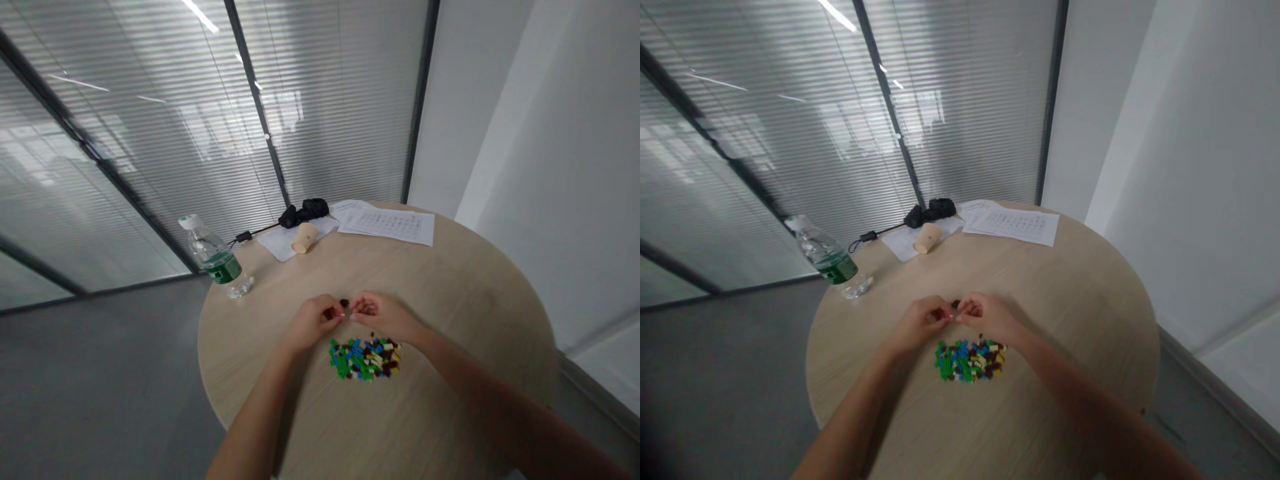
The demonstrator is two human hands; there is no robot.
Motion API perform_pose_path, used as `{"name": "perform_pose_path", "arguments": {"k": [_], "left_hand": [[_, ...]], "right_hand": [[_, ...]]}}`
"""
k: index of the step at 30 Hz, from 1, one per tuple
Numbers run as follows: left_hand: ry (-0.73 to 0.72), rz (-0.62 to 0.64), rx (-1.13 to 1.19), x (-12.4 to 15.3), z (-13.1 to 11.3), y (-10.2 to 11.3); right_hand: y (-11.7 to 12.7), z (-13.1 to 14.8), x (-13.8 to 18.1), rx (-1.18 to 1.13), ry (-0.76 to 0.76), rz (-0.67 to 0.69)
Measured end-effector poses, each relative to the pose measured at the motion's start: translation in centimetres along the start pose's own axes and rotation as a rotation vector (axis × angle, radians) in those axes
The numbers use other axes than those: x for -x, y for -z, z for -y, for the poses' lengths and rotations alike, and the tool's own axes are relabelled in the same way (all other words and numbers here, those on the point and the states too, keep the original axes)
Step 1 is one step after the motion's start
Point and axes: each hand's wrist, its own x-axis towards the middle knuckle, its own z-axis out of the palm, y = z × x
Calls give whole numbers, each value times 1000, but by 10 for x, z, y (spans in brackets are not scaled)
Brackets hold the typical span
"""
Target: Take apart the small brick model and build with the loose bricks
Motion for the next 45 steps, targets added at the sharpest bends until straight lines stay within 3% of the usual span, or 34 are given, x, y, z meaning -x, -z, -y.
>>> {"name": "perform_pose_path", "arguments": {"k": [3, 7, 19, 24, 28, 35, 41, 45], "left_hand": [[20, 40, -180, 1, 5, 7], [-4, 85, -295, 1, 8, 9], [30, 94, -371, 4, 3, 15], [22, 19, -282, 4, 3, 14], [34, -58, -118, 2, -2, 7], [-13, -38, 95, -2, -12, -4], [14, -116, 143, -3, -11, -5], [22, -139, 100, -2, -4, 0]], "right_hand": [[3, 6, 6, 328, 154, 70], [4, 9, 9, 493, 297, 194], [10, 5, 7, 529, 265, 288], [9, 6, 8, 552, 249, 298], [10, 7, 7, 540, 223, 203], [9, 4, 3, 313, 177, 23], [0, 3, 1, 184, 90, -83], [5, 6, 1, 177, 78, -75]]}}
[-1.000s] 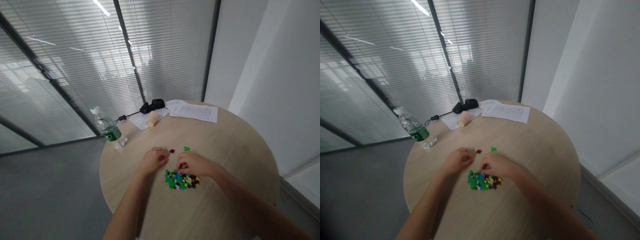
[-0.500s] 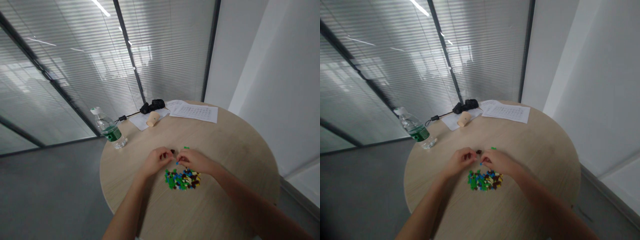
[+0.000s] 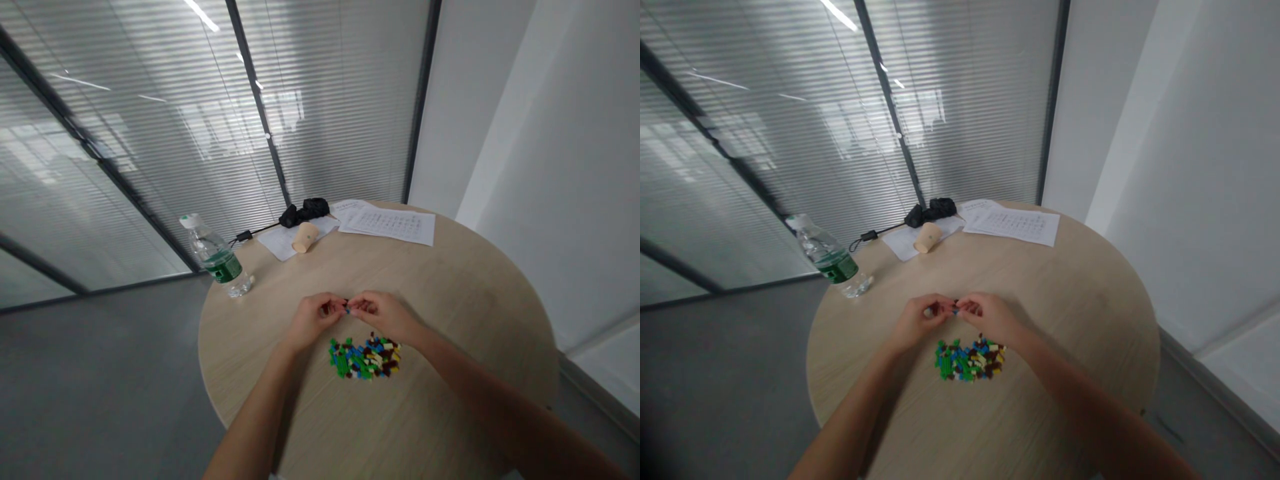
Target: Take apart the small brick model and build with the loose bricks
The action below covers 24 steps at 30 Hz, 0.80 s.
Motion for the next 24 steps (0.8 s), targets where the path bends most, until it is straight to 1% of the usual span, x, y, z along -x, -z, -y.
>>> {"name": "perform_pose_path", "arguments": {"k": [2, 6, 10, 14, 17, 21, 24], "left_hand": [[12, -29, -116, 0, 8, 7], [57, -89, -355, 1, 28, 21], [83, -97, -471, 1, 38, 23], [46, -50, -496, 1, 36, 20], [8, -39, -504, 1, 35, 21], [-4, -80, -512, 1, 32, 22], [-1, -126, -475, 0, 28, 18]], "right_hand": [[8, 0, 1, 91, -5, 65], [23, -3, 3, 322, 11, 246], [28, -6, 4, 362, 78, 348], [27, -7, 4, 369, 96, 376], [26, -8, 3, 360, 100, 386], [27, -11, 2, 337, 88, 390], [28, -11, 2, 314, 75, 391]]}}
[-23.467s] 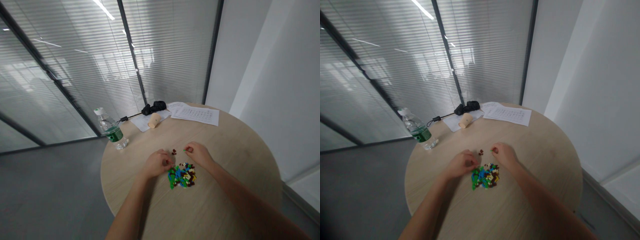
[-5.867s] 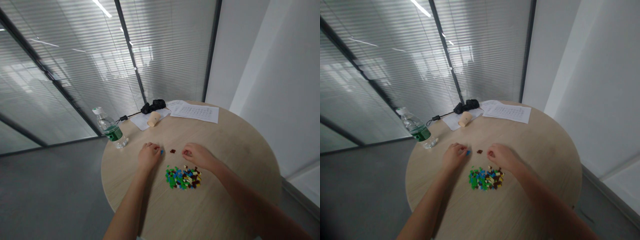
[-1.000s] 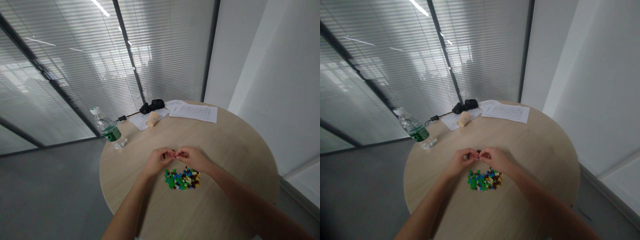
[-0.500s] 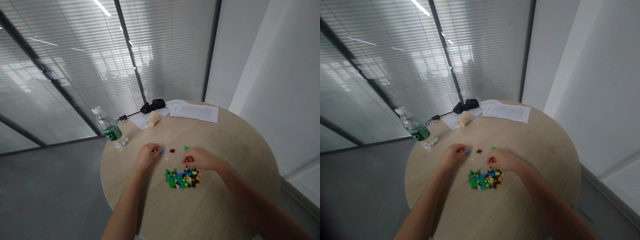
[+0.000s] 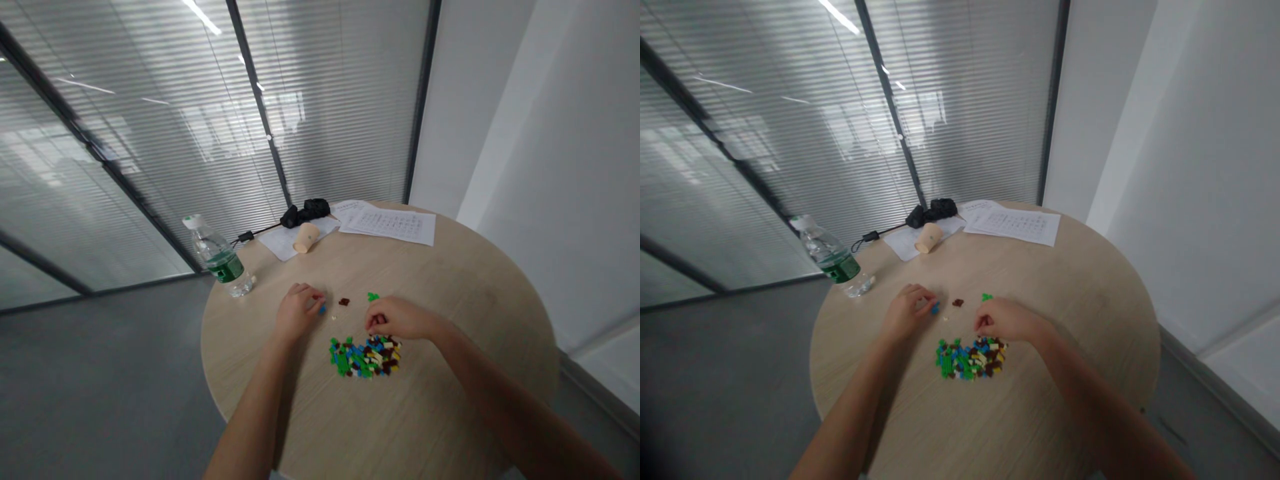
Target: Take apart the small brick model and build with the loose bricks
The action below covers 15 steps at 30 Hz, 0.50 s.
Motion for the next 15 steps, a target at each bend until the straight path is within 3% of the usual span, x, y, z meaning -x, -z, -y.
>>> {"name": "perform_pose_path", "arguments": {"k": [8, 15], "left_hand": [[-97, -18, 188, -1, -27, -13], [-259, 86, 305, 1, -40, -18]], "right_hand": [[-1, 1, -1, 24, 9, 1], [0, 9, -4, -160, -39, -206]]}}
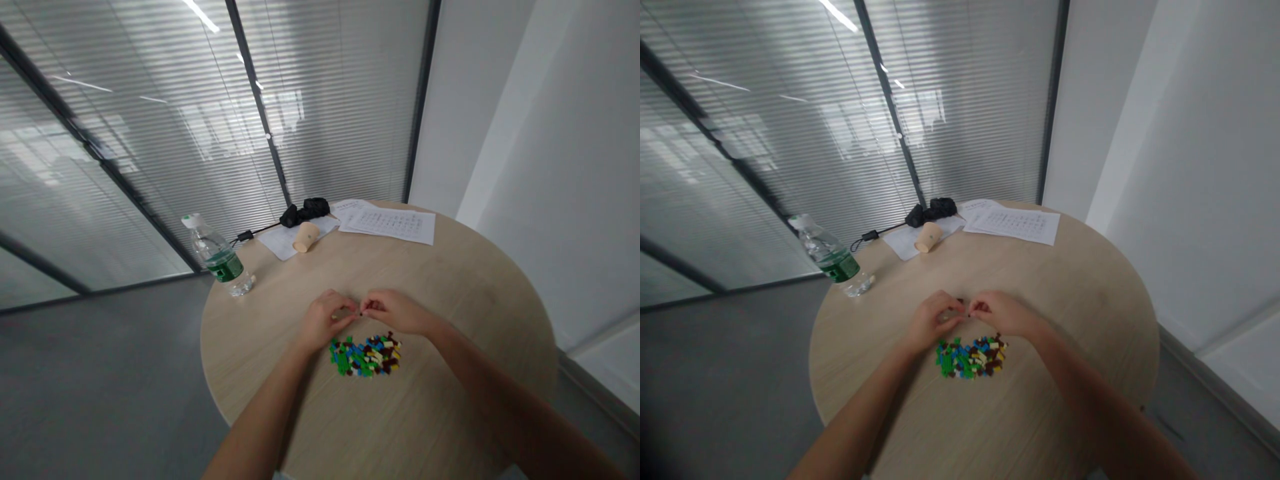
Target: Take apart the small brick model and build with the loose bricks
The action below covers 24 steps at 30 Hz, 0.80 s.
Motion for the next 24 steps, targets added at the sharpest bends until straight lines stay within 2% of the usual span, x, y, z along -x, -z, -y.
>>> {"name": "perform_pose_path", "arguments": {"k": [7, 10, 14, 20, 24], "left_hand": [[30, -72, -17, 0, 1, -6], [66, -115, -93, -2, 7, -5], [195, -163, -301, -6, 18, -4], [263, -142, -390, -6, 22, -6], [266, -106, -398, -5, 23, -8]], "right_hand": [[-14, 0, -7, -228, -67, -69], [-13, -1, -7, -220, -86, -162], [-6, 2, -5, -144, -84, -252], [-10, 6, -2, -37, -60, -136], [-20, 10, 0, 95, 70, -16]]}}
